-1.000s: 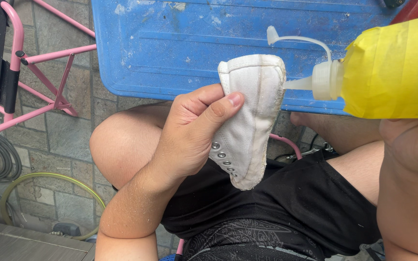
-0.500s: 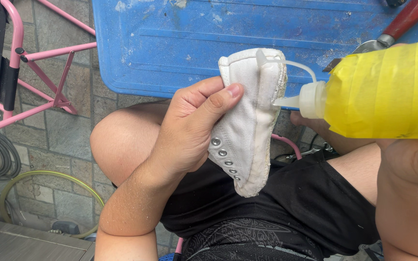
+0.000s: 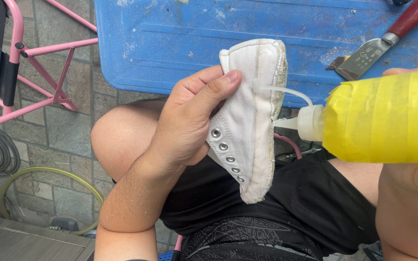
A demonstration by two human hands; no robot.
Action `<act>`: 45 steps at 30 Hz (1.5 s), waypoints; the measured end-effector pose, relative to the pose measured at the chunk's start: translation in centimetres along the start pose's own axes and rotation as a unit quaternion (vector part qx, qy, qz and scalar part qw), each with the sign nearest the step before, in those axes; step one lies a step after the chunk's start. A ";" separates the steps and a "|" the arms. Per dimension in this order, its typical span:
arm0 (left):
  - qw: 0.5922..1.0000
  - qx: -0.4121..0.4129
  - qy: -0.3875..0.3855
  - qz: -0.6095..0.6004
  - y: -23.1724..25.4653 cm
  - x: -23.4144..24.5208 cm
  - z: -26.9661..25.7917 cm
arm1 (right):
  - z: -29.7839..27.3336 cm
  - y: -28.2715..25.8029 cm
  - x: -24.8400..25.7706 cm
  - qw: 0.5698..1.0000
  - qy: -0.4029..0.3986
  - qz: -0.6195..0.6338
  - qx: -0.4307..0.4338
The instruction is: The person applies adhesive from a yellow bottle to the edge of a white canvas shoe, uses a black brush to spread the adhesive, and presses the fabric down against the sole.
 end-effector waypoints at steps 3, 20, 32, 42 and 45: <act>1.000 0.004 0.005 -0.008 0.0 0.3 0.1 | -0.2 -0.4 -0.1 1.000 0.006 -0.004 0.002; 1.000 -0.017 0.012 -0.002 1.9 0.2 0.8 | -2.3 -4.4 -3.0 0.995 0.024 -0.064 0.074; 0.998 -0.058 0.010 -0.029 3.2 1.2 1.3 | -2.7 -5.2 -3.5 0.994 0.013 -0.061 0.085; 0.997 -0.048 0.034 -0.047 3.6 1.4 1.2 | -1.4 -0.4 -2.5 0.964 0.131 0.192 -0.126; 0.998 -0.031 -0.029 -0.052 3.3 0.7 0.8 | 0.3 2.0 -3.3 0.901 0.153 0.335 -0.230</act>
Point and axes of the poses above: each hand's wrist, its own z-axis towards the middle knuckle, its own x-axis out of the back of the hand, y = z × x, the point moved 5 cm from there along z, towards the middle knuckle, and after that the axes turned 4 degrees about y, right-handed, at the moved point
